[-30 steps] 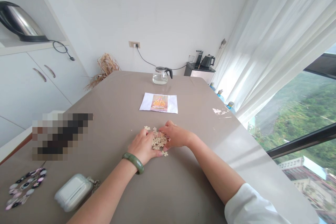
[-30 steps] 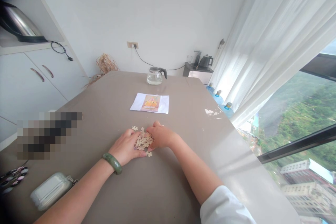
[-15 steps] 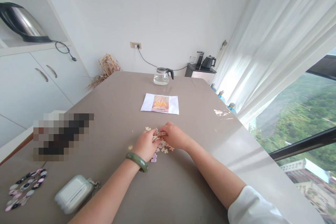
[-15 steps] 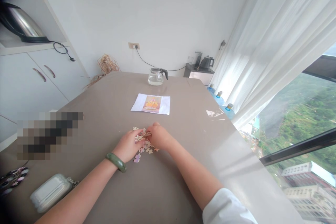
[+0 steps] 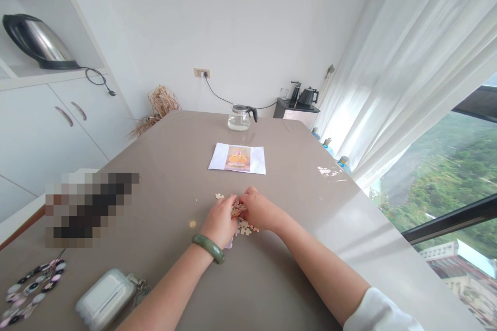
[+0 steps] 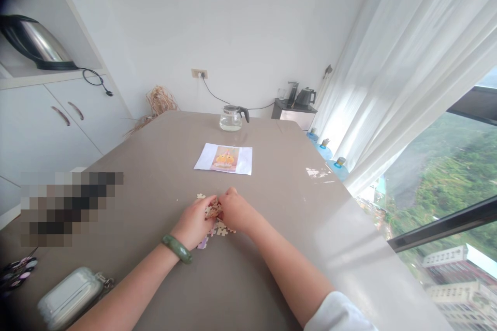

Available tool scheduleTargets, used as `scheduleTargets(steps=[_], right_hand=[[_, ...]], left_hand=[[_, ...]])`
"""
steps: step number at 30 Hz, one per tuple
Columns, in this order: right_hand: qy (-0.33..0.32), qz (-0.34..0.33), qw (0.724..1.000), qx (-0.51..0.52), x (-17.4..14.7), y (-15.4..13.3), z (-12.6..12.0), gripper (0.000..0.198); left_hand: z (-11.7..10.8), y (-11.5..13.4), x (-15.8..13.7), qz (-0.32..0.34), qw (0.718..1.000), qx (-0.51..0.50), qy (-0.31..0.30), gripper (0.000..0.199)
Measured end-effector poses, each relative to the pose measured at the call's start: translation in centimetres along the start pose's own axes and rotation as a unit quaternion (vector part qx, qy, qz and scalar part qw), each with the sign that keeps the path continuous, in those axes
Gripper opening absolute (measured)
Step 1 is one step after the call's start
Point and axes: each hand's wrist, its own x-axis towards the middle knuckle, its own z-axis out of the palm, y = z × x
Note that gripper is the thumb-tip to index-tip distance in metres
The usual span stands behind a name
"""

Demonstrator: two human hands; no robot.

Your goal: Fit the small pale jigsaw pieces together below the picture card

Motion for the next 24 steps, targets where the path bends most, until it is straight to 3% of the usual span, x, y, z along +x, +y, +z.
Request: scheduleTargets(steps=[8, 14, 20, 24], right_hand=[[-0.006, 0.023, 0.998, -0.063, -0.3, -0.6, 0.4, 0.017], [0.020, 0.009, 0.999, -0.030, -0.3, -0.9, 0.4, 0.015], [0.059, 0.000, 0.994, 0.094, 0.1, -0.9, 0.2, 0.014], [0.064, 0.024, 0.980, 0.187, 0.3, -0.6, 0.5, 0.016]], left_hand=[[-0.2, 0.3, 0.1, -0.014, 0.997, 0.074, -0.018, 0.027], [-0.2, 0.1, 0.7, -0.027, 0.996, 0.090, -0.005, 0.020], [-0.1, -1.1, 1.2, -0.022, 0.999, 0.024, 0.029, 0.009], [-0.2, -1.4, 1.3, -0.059, 0.994, -0.093, 0.012, 0.015]])
